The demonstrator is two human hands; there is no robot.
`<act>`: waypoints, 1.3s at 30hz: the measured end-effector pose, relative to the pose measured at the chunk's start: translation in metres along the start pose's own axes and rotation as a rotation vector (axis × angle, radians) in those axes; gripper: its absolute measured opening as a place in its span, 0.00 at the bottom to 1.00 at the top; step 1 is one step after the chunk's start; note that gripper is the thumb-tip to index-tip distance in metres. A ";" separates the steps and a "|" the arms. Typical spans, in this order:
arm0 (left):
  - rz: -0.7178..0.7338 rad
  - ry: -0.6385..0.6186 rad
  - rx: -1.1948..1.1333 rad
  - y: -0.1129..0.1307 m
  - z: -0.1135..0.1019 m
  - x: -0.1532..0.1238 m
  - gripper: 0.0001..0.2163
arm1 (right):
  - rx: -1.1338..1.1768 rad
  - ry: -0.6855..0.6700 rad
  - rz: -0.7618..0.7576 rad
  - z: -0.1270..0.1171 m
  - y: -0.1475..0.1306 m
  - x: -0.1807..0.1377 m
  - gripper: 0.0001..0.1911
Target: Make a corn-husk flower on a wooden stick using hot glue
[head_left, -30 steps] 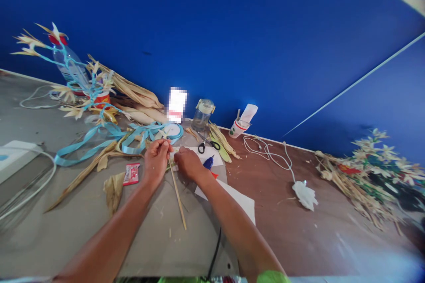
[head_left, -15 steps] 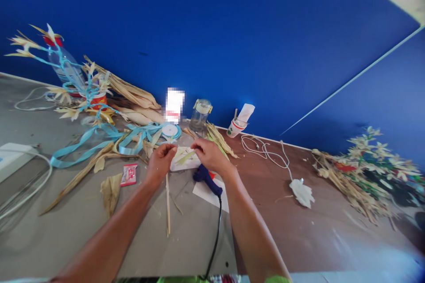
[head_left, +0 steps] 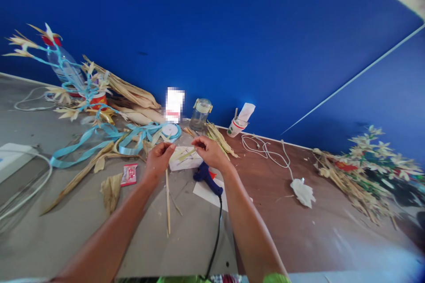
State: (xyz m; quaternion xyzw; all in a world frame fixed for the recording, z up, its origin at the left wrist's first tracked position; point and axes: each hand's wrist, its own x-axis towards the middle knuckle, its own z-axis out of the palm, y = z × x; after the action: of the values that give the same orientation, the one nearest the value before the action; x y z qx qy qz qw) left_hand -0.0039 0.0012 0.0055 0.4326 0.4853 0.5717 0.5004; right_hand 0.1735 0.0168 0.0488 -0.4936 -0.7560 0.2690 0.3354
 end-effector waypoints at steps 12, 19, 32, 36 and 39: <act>0.039 -0.144 0.118 -0.009 0.002 0.001 0.10 | 0.271 0.063 0.053 0.005 0.006 0.009 0.11; 0.017 -0.023 0.118 -0.001 0.000 0.000 0.12 | 0.327 0.046 0.219 0.034 -0.006 0.011 0.13; -0.038 -0.050 -0.014 0.003 0.002 -0.002 0.13 | 0.720 0.040 0.415 0.041 -0.014 -0.001 0.09; -0.099 -0.107 -0.079 -0.003 0.001 -0.001 0.13 | 0.825 0.074 0.425 0.044 -0.015 -0.004 0.09; -0.114 -0.137 -0.119 -0.005 0.001 -0.001 0.14 | 0.858 0.131 0.435 0.047 -0.016 -0.005 0.09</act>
State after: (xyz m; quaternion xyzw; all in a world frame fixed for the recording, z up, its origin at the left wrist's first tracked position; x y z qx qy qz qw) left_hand -0.0018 0.0009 0.0011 0.4117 0.4389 0.5394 0.5890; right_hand 0.1294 0.0026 0.0302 -0.4733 -0.4335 0.5888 0.4914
